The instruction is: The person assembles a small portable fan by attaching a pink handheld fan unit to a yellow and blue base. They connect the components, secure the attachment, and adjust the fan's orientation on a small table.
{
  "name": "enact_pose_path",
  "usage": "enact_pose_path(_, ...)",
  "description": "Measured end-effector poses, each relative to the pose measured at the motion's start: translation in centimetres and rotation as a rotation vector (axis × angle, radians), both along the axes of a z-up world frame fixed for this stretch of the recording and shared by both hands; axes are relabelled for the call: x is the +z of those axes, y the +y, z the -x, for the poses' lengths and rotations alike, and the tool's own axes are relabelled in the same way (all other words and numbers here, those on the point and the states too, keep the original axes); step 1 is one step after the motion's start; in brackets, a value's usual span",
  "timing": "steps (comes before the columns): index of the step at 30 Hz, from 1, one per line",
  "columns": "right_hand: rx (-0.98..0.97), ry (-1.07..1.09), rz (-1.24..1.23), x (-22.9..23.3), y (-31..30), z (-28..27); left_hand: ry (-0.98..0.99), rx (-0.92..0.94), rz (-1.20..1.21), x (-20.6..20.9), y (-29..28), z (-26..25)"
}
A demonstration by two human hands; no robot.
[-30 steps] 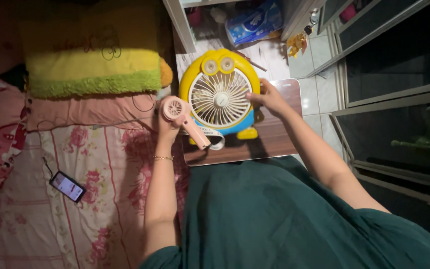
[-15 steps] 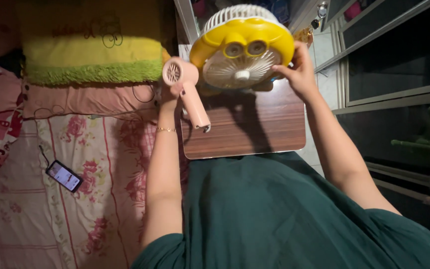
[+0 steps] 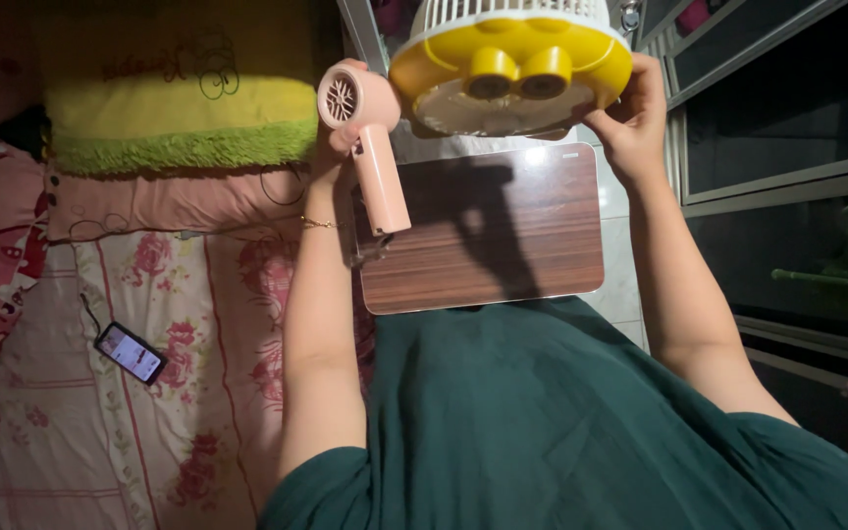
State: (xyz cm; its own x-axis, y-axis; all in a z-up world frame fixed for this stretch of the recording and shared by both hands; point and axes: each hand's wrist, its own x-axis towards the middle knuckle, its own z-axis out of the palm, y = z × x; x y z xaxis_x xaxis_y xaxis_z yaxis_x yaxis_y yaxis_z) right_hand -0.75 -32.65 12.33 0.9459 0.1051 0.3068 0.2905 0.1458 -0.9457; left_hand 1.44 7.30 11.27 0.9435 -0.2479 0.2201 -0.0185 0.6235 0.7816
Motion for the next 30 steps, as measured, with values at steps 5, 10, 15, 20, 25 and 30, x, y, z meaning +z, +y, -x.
enact_pose_path(5,0.032,0.023,0.09,-3.3,-0.4,0.3,0.005,-0.009,-0.146,-3.1,1.0,-0.3)
enact_pose_path(10,0.014,0.138,0.112,-9.9,-0.4,1.8,0.064,0.049,-0.229,-10.3,0.9,0.7)
enact_pose_path(15,0.013,0.34,-0.015,-14.0,-0.6,2.5,0.146,0.108,-0.275,-12.3,-0.6,2.2)
enact_pose_path(20,0.063,0.362,0.241,-14.7,-3.0,0.3,0.091,0.065,-0.266,-9.7,-1.4,1.8)
enact_pose_path(25,0.111,0.339,0.444,-13.2,-3.4,-1.2,0.036,0.085,-0.346,-8.6,-2.0,1.4)
enact_pose_path(30,0.058,0.371,0.538,-12.4,-2.1,-2.3,0.073,0.141,-0.357,-8.4,-2.6,0.7)
